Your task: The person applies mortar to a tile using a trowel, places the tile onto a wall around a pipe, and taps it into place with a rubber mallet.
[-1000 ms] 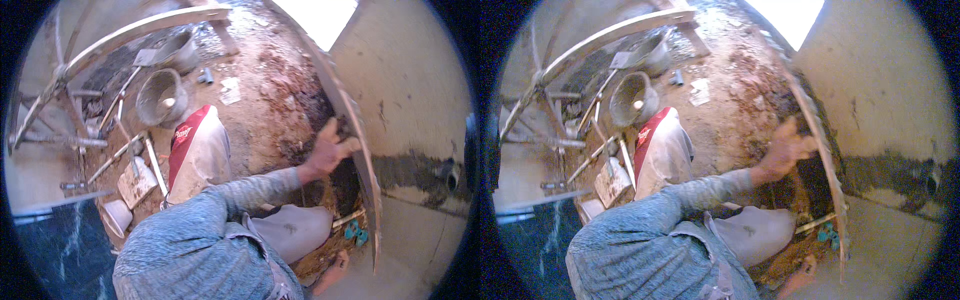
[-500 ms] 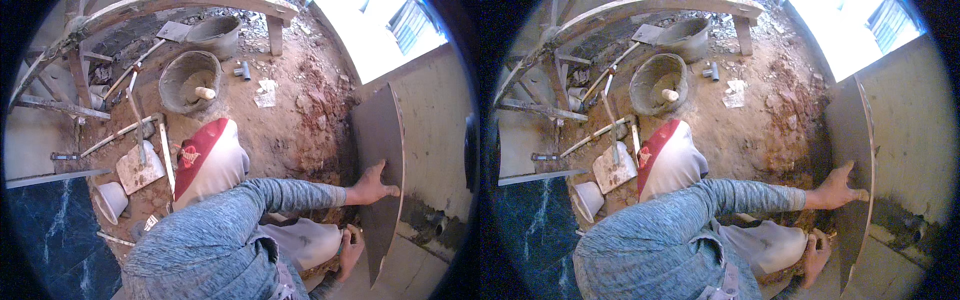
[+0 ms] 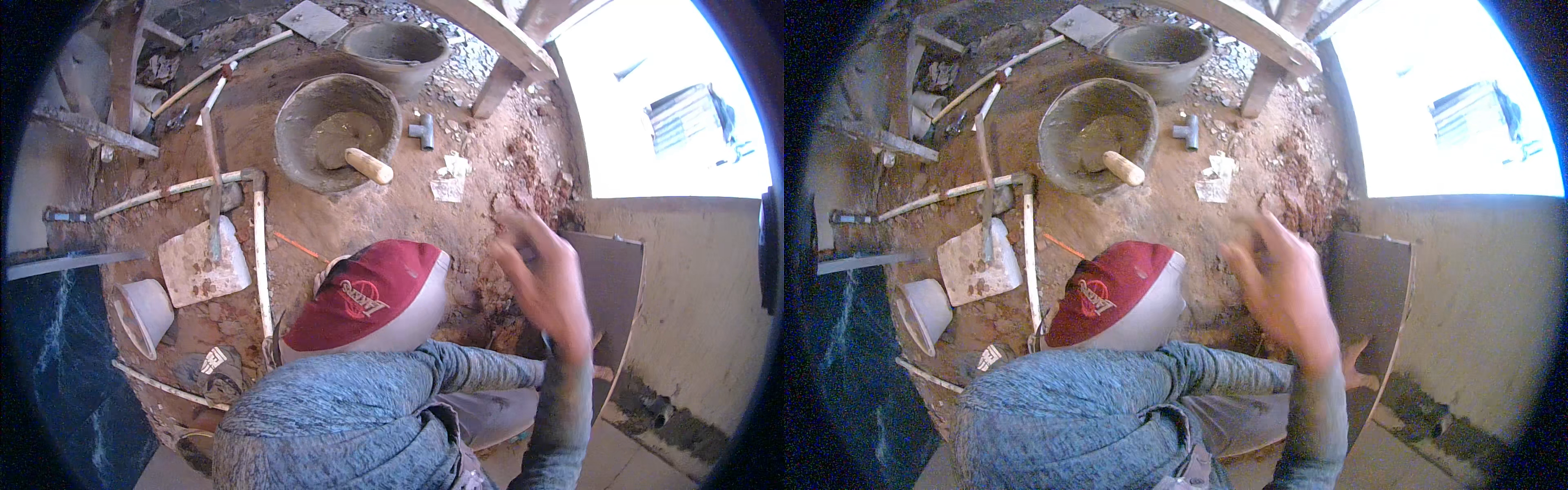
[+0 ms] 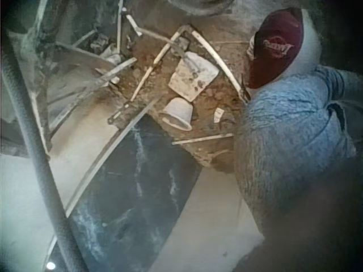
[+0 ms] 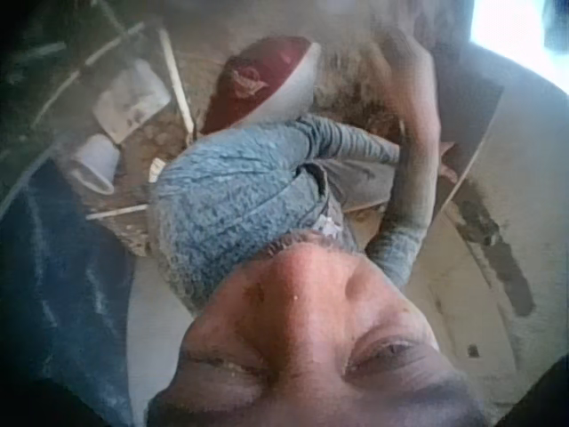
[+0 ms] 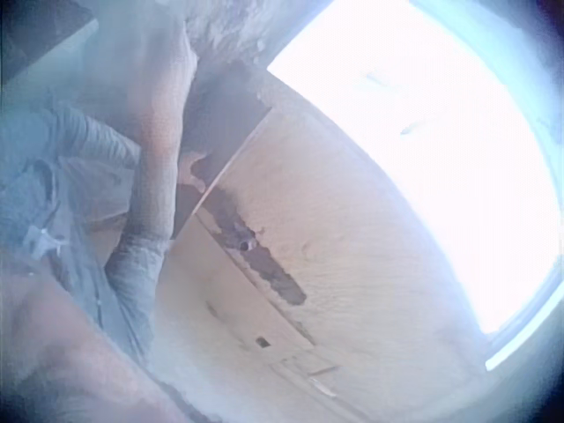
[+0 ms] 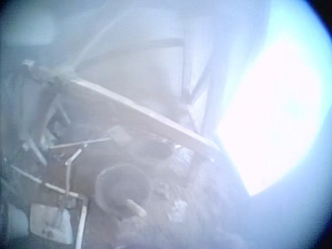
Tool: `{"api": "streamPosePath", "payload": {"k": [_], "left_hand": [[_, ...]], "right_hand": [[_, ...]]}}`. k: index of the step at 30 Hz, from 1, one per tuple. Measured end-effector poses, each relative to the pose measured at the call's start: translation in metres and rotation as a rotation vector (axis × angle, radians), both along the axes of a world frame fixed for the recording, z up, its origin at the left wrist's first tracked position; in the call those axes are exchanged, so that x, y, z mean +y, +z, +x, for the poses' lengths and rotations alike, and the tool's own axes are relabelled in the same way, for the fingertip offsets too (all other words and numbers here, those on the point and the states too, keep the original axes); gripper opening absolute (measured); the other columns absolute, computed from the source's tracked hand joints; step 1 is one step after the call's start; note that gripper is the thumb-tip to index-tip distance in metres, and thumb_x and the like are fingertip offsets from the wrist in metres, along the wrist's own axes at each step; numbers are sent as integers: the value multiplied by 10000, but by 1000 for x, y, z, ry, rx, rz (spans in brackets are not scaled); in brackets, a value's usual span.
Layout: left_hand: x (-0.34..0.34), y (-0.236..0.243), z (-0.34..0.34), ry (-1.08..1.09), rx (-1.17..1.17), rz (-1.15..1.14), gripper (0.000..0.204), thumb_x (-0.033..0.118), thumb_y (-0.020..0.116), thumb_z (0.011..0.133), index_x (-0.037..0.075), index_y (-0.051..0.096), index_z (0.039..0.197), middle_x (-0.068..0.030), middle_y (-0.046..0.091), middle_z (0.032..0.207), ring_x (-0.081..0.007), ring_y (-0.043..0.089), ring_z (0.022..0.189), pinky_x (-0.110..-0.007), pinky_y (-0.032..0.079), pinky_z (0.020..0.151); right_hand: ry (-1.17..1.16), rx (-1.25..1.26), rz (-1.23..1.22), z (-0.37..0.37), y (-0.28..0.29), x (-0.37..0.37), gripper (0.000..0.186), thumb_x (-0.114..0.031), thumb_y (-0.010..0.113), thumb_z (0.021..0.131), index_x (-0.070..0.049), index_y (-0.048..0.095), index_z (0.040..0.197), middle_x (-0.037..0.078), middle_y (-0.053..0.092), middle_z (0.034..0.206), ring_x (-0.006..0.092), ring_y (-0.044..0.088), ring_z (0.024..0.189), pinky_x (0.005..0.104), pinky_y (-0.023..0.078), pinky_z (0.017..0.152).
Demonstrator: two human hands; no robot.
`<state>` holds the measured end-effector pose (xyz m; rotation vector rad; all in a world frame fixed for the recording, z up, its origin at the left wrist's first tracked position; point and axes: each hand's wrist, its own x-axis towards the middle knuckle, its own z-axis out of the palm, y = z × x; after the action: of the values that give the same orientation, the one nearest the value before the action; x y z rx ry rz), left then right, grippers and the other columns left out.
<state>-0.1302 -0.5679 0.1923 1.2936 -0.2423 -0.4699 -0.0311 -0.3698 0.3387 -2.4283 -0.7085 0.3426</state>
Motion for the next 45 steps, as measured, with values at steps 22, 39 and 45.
{"api": "streamPosePath", "payload": {"k": [22,39,45], "left_hand": [[19,12,28,-105,73,-206,958,457,731,769,-106,287,1404,-319,350,1419,-410,354,1335,-426,272,1133],[34,21,19,-152,122,-248,991,418,722,775,-89,202,1451,-310,265,1482,-414,289,1375,-442,247,1143],[28,14,16,-57,116,-241,994,409,721,777,-66,187,1468,-306,238,1501,-414,264,1390,-442,236,1149]], "right_hand": [[516,-130,-515,131,-31,203,358,-251,608,889,37,602,1101,202,642,832,361,648,749,458,493,686],[813,-406,-768,137,-85,237,120,-113,581,809,-42,655,871,159,668,763,310,686,766,419,531,692],[805,-716,-736,146,-72,237,141,-150,577,814,-94,701,775,102,675,820,267,680,753,386,501,613]]}}
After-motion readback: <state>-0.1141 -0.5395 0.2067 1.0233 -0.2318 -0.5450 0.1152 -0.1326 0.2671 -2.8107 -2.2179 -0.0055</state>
